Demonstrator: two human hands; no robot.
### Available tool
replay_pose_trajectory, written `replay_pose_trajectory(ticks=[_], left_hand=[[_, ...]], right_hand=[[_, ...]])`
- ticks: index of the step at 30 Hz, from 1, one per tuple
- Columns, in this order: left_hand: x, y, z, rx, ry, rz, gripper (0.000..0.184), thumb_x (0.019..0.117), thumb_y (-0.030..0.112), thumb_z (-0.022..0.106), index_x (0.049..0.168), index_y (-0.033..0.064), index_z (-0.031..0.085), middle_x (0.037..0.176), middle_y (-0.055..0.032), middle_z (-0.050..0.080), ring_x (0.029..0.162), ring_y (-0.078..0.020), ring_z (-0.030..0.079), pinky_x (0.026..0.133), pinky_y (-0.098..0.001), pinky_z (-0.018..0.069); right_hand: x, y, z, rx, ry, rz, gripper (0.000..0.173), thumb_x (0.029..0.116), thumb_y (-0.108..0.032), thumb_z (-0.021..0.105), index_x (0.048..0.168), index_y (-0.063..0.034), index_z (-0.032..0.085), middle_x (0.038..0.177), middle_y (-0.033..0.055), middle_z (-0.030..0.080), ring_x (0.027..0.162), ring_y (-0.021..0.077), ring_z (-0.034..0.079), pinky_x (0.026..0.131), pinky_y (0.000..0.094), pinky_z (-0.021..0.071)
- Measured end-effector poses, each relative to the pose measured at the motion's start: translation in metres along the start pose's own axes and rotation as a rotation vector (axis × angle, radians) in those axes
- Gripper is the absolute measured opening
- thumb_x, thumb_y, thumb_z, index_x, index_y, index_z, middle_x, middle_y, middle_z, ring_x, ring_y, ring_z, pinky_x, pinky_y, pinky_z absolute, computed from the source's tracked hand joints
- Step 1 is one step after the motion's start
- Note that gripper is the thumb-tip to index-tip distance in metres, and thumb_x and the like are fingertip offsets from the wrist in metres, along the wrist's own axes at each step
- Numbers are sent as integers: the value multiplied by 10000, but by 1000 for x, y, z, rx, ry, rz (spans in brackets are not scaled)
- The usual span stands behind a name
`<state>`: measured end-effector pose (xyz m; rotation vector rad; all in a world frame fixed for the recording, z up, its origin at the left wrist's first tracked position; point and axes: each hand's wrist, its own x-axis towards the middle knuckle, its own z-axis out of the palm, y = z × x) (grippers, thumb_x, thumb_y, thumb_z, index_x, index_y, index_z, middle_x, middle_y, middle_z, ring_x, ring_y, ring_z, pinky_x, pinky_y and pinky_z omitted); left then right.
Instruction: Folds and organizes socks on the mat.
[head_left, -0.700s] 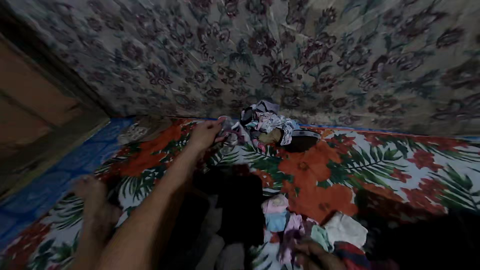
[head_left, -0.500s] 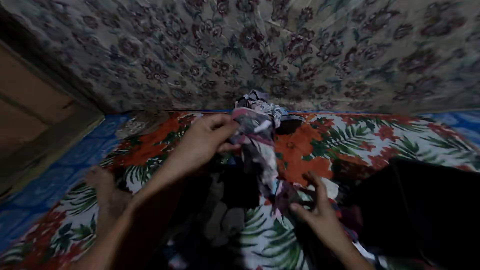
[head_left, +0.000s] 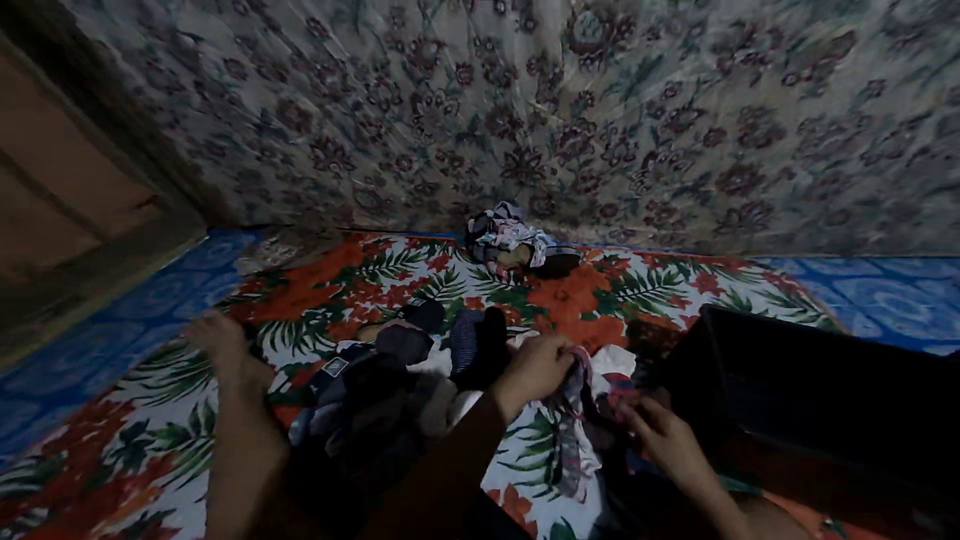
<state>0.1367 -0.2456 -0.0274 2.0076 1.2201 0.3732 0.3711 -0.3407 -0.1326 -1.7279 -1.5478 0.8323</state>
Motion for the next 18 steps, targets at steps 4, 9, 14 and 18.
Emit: replay_pose_trajectory(ticks=[4,9,14,18], left_hand=[[-22,15,-9,-30,-14,62,292,1089,225,490,1277,65,646,1174,-163,689,1058,-274,680,957,-484,537],[-51,24,-38,-107,45,92,310,1107,244,447,1311,97,628,1106,-140,684,954,-250,667,864,-465,546],[-67,8,-66,226,164,37,269,1041,133,551,1265,90,693,1232,-153,674,1140,-294,648,995,-485,519],[-68,10,-84,294,252,-128,261,1019,183,603,1248,111,707,1229,-160,670,1152,-325,644,979,-532,518]], right_hand=[[-3,-15,18,-7,-39,-120,352,973,-343,646,1149,-40,678,998,90,719,894,201,707,817,436,596],[-9,-33,28,-451,-348,-31,724,893,-558,699,1386,-36,602,1263,243,662,1241,450,582,1092,696,350],[-19,-44,16,-623,-307,-100,448,931,-399,694,1042,33,740,1093,253,712,1132,459,643,1024,683,426],[-51,-73,9,-467,-347,-330,427,938,-420,674,912,-2,756,952,193,735,993,412,686,1007,701,403]])
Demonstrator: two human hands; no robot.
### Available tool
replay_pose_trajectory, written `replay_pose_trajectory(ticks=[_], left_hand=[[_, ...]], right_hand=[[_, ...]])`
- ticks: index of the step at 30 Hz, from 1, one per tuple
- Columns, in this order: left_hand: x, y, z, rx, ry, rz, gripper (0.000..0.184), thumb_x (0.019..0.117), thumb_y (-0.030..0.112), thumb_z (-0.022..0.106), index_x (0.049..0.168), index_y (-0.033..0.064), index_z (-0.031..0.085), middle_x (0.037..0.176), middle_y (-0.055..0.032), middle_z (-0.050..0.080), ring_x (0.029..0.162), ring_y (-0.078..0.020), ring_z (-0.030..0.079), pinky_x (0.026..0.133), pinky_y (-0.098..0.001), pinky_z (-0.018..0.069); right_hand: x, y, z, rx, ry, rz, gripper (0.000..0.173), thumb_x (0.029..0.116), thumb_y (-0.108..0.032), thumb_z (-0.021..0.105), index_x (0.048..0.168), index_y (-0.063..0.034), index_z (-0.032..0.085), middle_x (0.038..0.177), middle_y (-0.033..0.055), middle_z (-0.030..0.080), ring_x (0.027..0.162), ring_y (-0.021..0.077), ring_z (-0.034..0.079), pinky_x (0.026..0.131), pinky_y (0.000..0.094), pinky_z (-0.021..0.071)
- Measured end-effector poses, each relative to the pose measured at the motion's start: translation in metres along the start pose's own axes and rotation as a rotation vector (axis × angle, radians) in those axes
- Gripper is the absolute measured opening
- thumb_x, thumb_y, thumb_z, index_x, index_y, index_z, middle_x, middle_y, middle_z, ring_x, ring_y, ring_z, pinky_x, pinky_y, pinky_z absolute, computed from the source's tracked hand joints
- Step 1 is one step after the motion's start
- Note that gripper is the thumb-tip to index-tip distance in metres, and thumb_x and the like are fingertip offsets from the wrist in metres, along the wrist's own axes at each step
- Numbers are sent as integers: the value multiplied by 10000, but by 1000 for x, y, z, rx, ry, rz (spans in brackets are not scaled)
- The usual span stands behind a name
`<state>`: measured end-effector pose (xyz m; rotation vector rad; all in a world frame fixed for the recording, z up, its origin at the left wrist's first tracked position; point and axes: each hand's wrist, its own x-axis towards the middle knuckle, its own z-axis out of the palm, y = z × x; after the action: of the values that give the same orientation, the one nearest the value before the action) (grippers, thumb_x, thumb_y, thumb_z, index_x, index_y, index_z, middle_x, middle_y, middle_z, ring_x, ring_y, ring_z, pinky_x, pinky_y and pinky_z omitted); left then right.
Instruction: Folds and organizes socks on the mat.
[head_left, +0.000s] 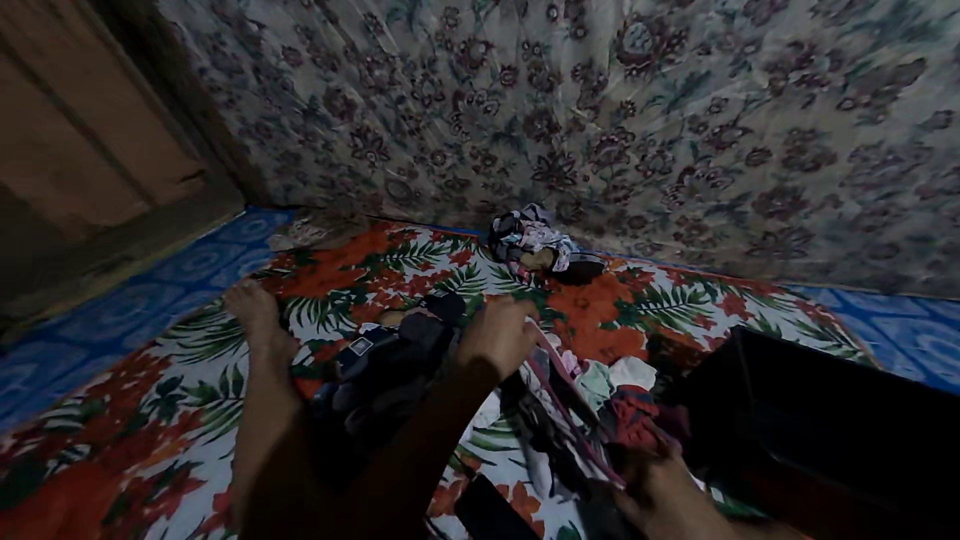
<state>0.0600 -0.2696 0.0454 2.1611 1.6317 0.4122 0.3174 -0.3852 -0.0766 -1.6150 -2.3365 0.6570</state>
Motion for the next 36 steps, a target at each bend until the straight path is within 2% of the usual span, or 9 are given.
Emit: replay_pose_trajectory(ticks=[4,7,12,18,23,27,31,34,36], left_hand=[[-20,45,3,-413,-176,54,266,979,207,678,1206,68,684,1002,-137,722,788,-220,712,737,-423,613],[-32,64,13,-728,-313,224,298,1004,215,663,1258,59,659,1094,-81,714,828,-110,698,767,-301,598],[-41,18,40,-854,-19,179,226,1025,229,612,1139,44,677,1035,-64,704,903,-139,700,829,-343,602],[-81,-1,129,-474,-496,262,698,882,384,795,1378,-38,545,1356,-260,588,1286,-392,561,1113,-570,425],[-68,-24,193,-203,-501,344,496,894,336,785,1296,73,662,1441,-244,515,1367,-444,449,1141,-617,360],[-64,-17,174,-32,-413,302,328,971,300,682,1195,65,727,1433,-226,526,1355,-432,461,1116,-608,385],[-59,-31,106,53,-300,113,364,1023,303,591,1268,57,701,1496,-248,492,1387,-470,443,1108,-658,355],[-51,-86,84,70,-57,215,279,1016,289,610,1149,101,768,1401,-131,617,1323,-338,550,1080,-565,433],[-50,-105,61,1,1,305,256,1008,246,614,1073,56,775,1240,-107,715,1215,-269,647,1055,-479,498]], right_hand=[[1,-39,-8,392,250,-70,732,842,-466,798,1335,30,580,1107,94,724,1013,176,702,920,436,582],[15,-65,-18,740,583,-16,588,923,-311,722,1329,59,511,1087,5,682,983,9,659,868,224,579],[23,-58,-52,939,632,93,332,981,-203,614,1262,-26,626,1019,30,733,881,115,717,761,302,624],[8,-79,-86,872,537,42,455,942,-176,646,1358,-35,528,1061,14,724,890,108,722,760,301,636],[-19,-82,-126,669,539,65,444,912,-76,643,1340,-42,526,1070,-40,701,859,48,693,736,278,622],[-30,-53,-142,309,591,107,434,922,-134,643,1328,1,567,1115,45,696,957,56,676,831,297,602],[-46,5,-164,-147,566,331,380,921,-139,655,1232,73,603,1015,300,666,870,435,661,745,653,509],[-55,40,-165,-167,434,394,490,905,-77,690,1331,102,527,1179,346,615,1048,494,633,879,664,506],[-55,49,-156,-26,343,280,483,890,-21,666,1326,103,497,1152,299,636,1010,411,659,861,593,546]])
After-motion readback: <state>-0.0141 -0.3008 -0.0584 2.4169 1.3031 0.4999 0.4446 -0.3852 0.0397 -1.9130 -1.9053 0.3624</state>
